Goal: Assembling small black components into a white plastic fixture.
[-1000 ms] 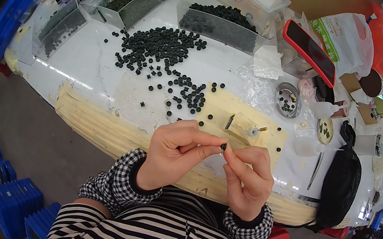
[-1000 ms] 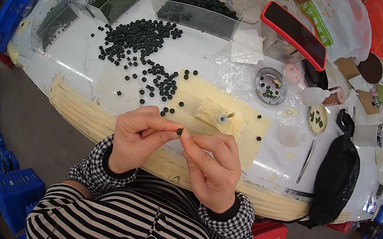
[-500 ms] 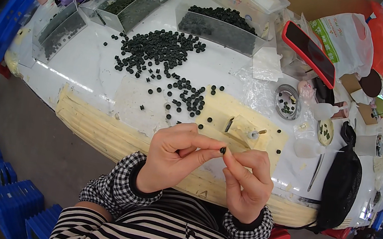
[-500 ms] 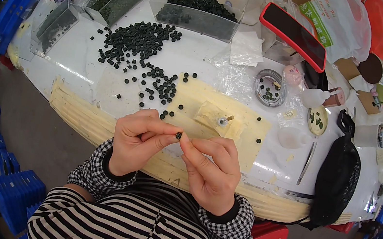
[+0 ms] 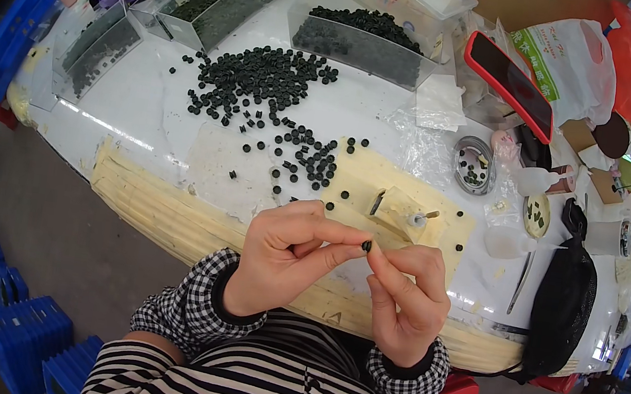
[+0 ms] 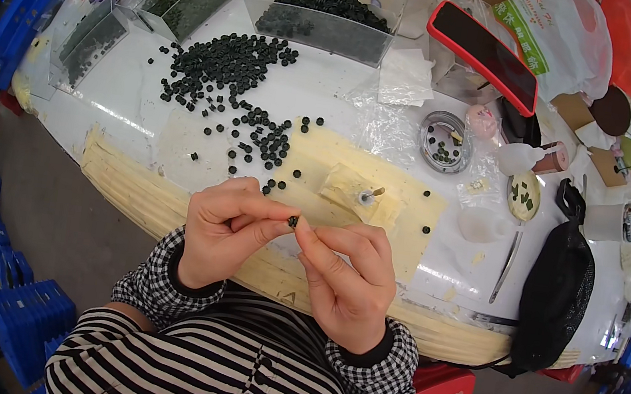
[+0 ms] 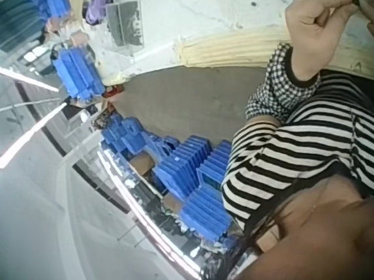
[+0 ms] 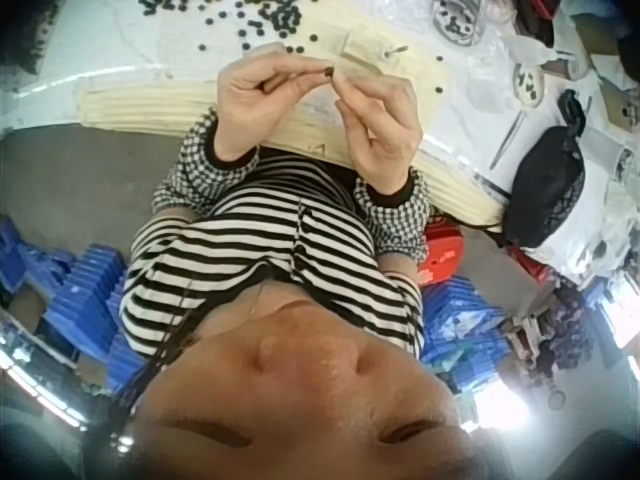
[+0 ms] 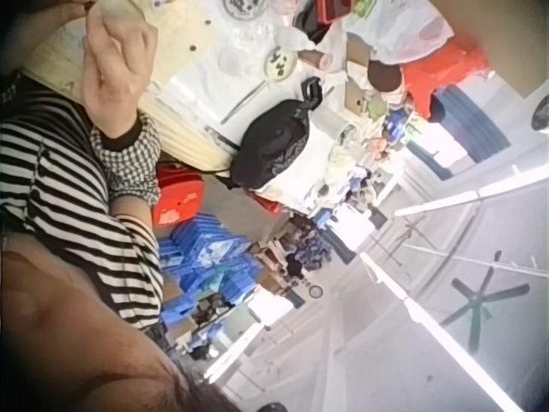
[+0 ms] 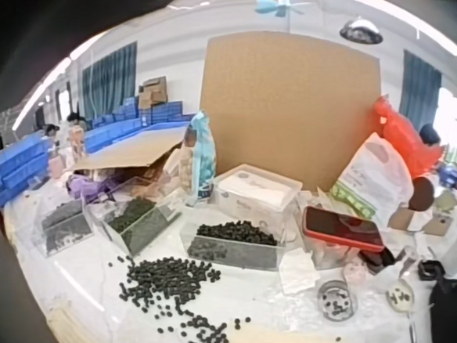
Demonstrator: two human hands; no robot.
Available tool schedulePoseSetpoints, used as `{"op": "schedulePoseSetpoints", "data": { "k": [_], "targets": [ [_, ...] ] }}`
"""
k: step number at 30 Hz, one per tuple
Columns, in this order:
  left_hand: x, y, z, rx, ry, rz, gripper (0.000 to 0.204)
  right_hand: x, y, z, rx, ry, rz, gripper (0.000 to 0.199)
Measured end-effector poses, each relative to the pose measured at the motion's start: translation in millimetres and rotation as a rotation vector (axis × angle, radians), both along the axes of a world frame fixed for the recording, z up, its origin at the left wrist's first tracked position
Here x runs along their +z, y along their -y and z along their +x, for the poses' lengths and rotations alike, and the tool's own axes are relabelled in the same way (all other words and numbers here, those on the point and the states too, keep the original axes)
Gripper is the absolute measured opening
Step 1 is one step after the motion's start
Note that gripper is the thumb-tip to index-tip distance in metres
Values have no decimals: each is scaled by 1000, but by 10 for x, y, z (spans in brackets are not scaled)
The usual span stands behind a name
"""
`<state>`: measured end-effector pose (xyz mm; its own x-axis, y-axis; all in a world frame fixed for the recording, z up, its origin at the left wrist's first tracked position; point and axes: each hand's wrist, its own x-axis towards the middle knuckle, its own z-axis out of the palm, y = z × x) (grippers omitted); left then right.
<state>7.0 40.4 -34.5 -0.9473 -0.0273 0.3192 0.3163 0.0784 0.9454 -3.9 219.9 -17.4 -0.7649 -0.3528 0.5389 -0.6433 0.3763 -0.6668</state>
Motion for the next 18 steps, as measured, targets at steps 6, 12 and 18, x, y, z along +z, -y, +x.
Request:
{"op": "schedulePoseSetpoints", "data": {
  "k": [6, 12, 18],
  "targets": [
    [22, 12, 2, -8, -17, -30, 24, -2, -2, 8, -4, -9, 9, 38],
    [67, -15, 4, 12, -15, -34, 25, -8, -7, 6, 8, -13, 3, 39],
    [64, -7, 12, 16, 19, -29, 24, 6, 0, 8, 7, -5, 5, 38]
  ]
}}
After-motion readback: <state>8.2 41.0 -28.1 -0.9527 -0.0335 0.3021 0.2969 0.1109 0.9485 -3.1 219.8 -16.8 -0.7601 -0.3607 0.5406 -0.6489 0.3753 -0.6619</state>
